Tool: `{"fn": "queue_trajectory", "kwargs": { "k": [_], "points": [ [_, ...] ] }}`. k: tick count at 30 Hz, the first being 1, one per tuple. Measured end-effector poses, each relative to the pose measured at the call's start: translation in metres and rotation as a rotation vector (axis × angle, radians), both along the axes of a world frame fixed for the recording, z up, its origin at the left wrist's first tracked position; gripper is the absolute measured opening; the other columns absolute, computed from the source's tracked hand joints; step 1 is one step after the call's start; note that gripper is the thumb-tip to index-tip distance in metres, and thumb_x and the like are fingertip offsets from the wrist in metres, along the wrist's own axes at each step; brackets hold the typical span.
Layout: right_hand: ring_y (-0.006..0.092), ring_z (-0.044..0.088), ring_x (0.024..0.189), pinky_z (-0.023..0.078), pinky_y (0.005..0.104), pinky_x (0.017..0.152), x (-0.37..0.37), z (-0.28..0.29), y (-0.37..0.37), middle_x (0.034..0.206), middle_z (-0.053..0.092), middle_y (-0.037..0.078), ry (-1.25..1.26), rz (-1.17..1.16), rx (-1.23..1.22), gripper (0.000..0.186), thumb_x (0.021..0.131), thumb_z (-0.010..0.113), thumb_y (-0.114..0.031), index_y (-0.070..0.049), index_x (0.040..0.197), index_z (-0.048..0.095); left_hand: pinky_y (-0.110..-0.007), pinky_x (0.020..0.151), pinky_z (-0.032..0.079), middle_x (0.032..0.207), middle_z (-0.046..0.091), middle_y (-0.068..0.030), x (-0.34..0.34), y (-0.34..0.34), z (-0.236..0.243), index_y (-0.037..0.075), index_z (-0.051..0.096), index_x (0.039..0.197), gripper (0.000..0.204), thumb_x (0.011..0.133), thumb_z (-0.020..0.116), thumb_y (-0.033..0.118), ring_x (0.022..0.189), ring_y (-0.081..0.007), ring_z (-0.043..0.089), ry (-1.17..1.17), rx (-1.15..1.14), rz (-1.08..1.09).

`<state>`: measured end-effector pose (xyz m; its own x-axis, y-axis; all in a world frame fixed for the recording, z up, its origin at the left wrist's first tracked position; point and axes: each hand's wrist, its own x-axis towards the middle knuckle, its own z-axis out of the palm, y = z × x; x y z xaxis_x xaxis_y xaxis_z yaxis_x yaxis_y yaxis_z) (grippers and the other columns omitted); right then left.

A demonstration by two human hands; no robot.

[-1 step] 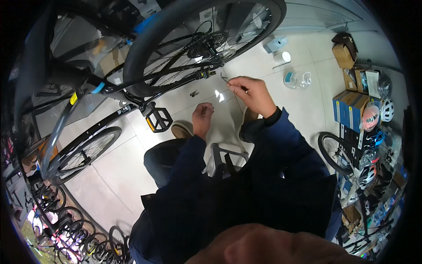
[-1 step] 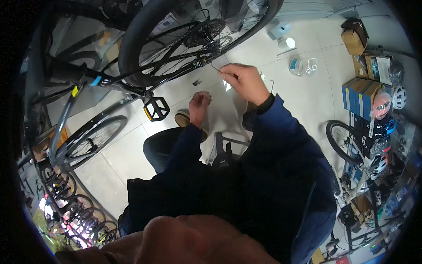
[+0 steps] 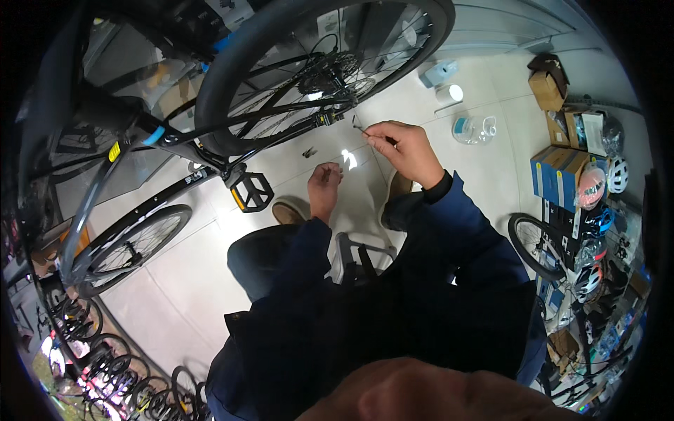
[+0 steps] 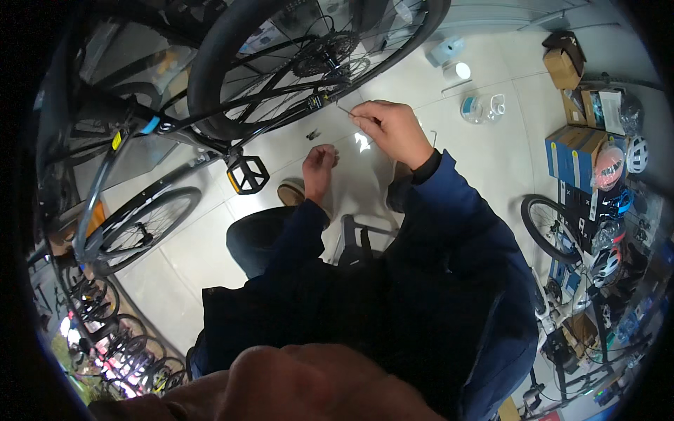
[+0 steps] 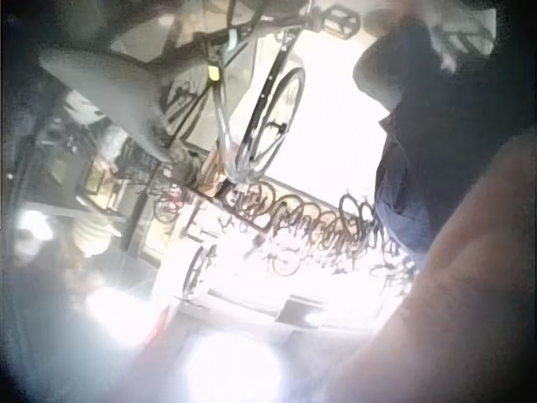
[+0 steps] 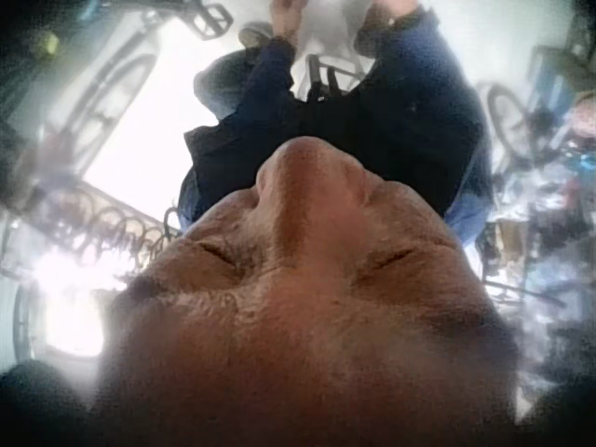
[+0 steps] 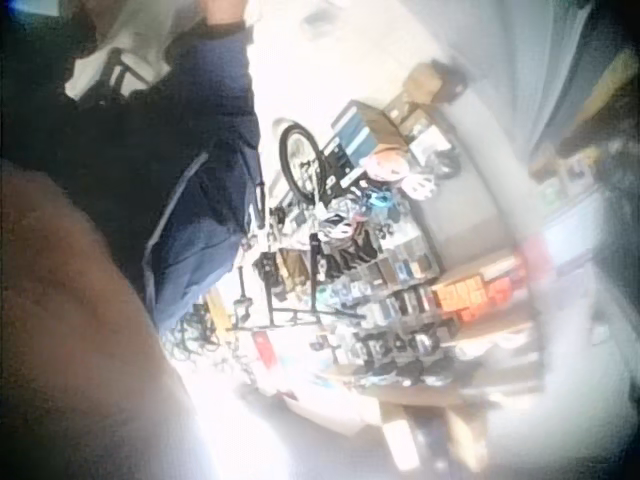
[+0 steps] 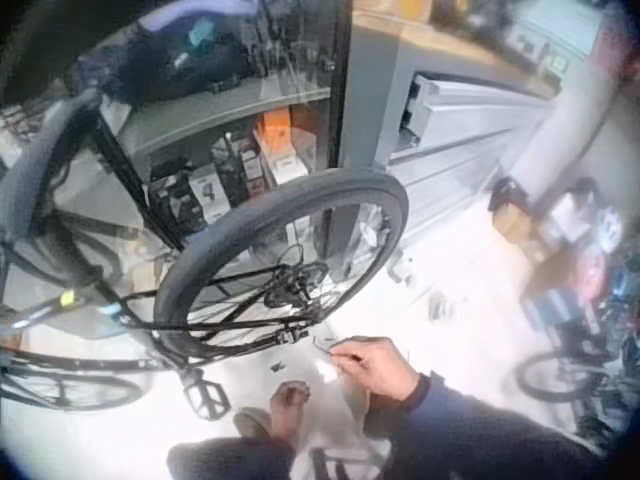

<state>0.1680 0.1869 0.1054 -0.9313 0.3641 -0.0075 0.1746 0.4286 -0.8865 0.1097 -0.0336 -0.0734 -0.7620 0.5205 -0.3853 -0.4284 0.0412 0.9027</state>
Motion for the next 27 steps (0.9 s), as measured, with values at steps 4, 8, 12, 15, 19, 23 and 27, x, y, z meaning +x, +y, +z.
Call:
{"fn": "queue_trajectory", "kwargs": {
  "k": [4,8,12,15,19,23,27],
  "points": [
    [0.034,0.068,0.081,0.054,0.0365,0.074,0.028,0.01,-0.01,0.091,0.071,0.016,0.033,0.087,0.226,0.017,0.091,0.068,-0.013,-0.004,0.105,0.073,-0.024,0.073,0.05,0.096,0.067,-0.0019,0.021,0.024,0.026,0.0,0.067,0.112,0.02,0.101,0.062,0.017,0.083,-0.0103,0.061,-0.113,0.125,0.079],
    [0.0364,0.068,0.084,0.055,0.0387,0.075,0.05,0.017,-0.027,0.092,0.072,0.016,0.169,0.134,0.378,0.018,0.093,0.066,-0.017,-0.004,0.103,0.073,-0.025,0.075,0.05,0.098,0.066,-0.0015,0.039,0.03,0.073,0.0,0.064,0.122,0.034,0.105,0.057,0.029,0.087,-0.011,0.061,-0.245,0.327,0.041],
    [0.0368,0.067,0.084,0.054,0.0422,0.075,0.062,0.009,-0.035,0.09,0.072,0.016,0.142,0.16,0.5,0.019,0.091,0.066,-0.019,-0.004,0.1,0.074,-0.026,0.074,0.049,0.094,0.063,-0.0017,0.047,0.021,0.097,0.004,0.061,0.119,0.03,0.107,0.054,0.03,0.083,-0.0115,0.058,-0.413,0.635,-0.006],
    [0.0374,0.067,0.083,0.053,0.0446,0.074,0.06,0.001,-0.035,0.088,0.071,0.015,0.133,0.225,0.67,0.018,0.09,0.067,-0.02,-0.007,0.099,0.075,-0.024,0.069,0.047,0.092,0.062,-0.002,0.05,0.019,0.098,0.004,0.061,0.112,0.025,0.106,0.057,0.028,0.079,-0.01,0.056,-0.335,0.616,-0.001],
    [0.0379,0.066,0.085,0.053,0.045,0.074,0.047,-0.012,-0.025,0.091,0.071,0.016,0.075,0.287,0.737,0.017,0.09,0.068,-0.017,-0.005,0.101,0.073,-0.023,0.07,0.051,0.095,0.065,-0.004,0.038,0.028,0.086,0.002,0.062,0.112,0.018,0.101,0.063,0.017,0.08,-0.0105,0.06,-0.314,0.592,0.079],
    [0.0376,0.067,0.084,0.054,0.0445,0.075,0.019,-0.036,-0.006,0.091,0.072,0.015,0.066,0.289,0.755,0.018,0.091,0.068,-0.021,-0.007,0.1,0.074,-0.026,0.069,0.055,0.092,0.066,-0.0052,0.009,0.049,0.066,0.001,0.064,0.107,0.015,0.096,0.067,0.011,0.078,-0.0131,0.063,-0.395,0.593,0.172],
    [0.027,0.07,0.075,0.055,0.0371,0.069,0.0,-0.064,0.004,0.083,0.074,0.01,-0.035,0.06,0.451,0.023,0.091,0.072,-0.029,-0.008,0.098,0.075,-0.028,0.069,0.056,0.091,0.067,-0.0059,-0.011,0.067,0.051,0.004,0.064,0.102,0.012,0.094,0.068,0.012,0.077,-0.0151,0.064,-0.44,0.553,0.279]
  ]
}}
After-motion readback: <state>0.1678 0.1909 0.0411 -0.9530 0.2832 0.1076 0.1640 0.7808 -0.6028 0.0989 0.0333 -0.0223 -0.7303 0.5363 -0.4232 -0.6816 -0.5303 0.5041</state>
